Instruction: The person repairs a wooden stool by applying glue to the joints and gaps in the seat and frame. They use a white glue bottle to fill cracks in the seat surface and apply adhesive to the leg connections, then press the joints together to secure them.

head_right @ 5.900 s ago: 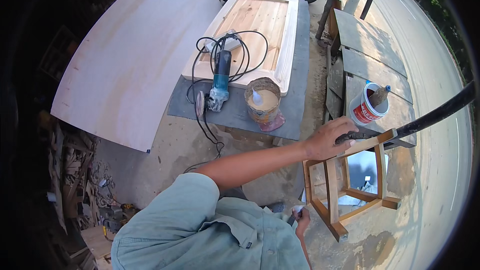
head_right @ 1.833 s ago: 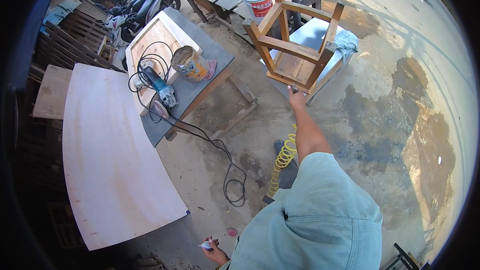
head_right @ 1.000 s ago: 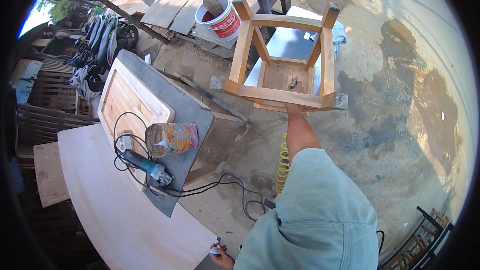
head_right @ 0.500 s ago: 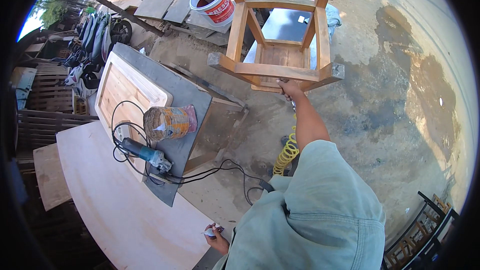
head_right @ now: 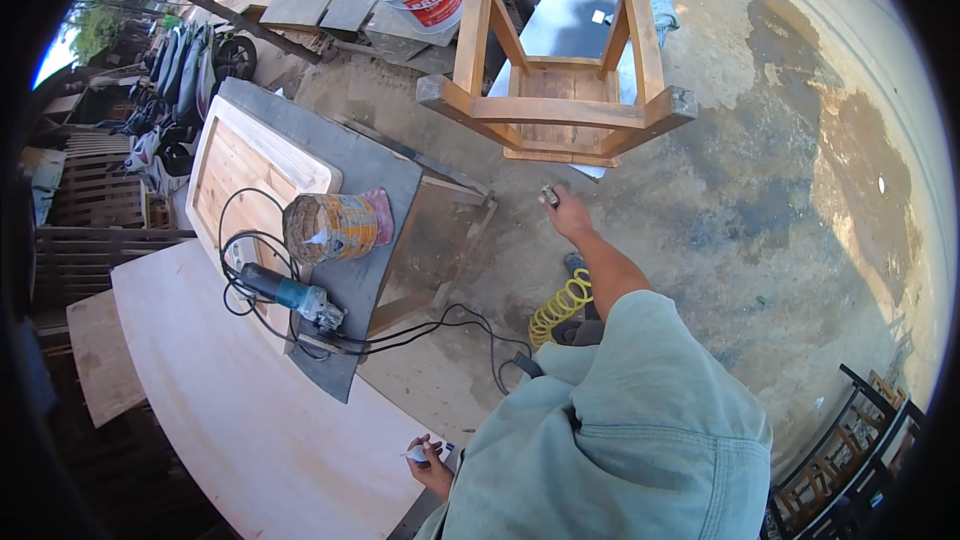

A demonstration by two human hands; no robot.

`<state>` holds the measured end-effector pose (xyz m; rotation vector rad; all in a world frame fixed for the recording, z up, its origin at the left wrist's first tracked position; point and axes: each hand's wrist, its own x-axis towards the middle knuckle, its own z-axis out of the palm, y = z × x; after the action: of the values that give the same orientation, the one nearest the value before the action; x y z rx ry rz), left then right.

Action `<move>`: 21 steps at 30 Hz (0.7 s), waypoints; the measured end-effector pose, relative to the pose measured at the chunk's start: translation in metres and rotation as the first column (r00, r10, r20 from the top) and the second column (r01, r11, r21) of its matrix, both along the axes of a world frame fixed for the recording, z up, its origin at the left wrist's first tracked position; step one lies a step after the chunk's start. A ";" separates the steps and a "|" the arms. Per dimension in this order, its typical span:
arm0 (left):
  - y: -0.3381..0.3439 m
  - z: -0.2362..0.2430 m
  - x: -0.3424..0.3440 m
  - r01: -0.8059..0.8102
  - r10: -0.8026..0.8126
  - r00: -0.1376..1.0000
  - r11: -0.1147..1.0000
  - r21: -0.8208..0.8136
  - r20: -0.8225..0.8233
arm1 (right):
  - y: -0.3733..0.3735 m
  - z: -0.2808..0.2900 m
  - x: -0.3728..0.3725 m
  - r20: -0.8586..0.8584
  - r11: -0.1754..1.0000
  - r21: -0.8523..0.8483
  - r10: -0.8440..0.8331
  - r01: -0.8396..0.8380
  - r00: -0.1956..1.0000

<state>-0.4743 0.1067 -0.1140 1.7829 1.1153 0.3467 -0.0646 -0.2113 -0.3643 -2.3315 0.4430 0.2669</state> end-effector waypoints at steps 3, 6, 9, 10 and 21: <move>-0.004 0.007 0.009 0.007 -0.007 1.000 0.999 0.031 -0.012 | 0.010 0.013 0.013 -0.004 0.949 0.153 -0.280 0.278 0.960; -0.009 0.013 0.014 0.003 -0.004 1.000 1.000 0.029 0.007 | 0.022 0.018 0.017 -0.021 0.893 0.276 -0.365 0.356 0.931; -0.016 0.023 0.035 0.040 -0.039 0.999 0.998 -0.040 0.011 | 0.057 0.037 -0.014 0.252 0.936 0.312 0.084 -0.163 0.964; -0.018 0.021 0.042 0.080 -0.078 0.996 0.995 -0.066 0.033 | 0.073 0.061 -0.029 0.251 0.870 0.383 0.226 -0.311 0.941; -0.039 0.077 0.172 0.615 -0.593 0.782 0.785 -0.078 0.194 | 0.165 0.304 -0.075 0.562 -0.089 0.043 0.826 -0.995 -0.050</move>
<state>-0.3020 0.0678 -0.0373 1.8438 0.3901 0.0136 -0.1395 -0.0467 -0.0599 -1.6251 -1.5521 0.5016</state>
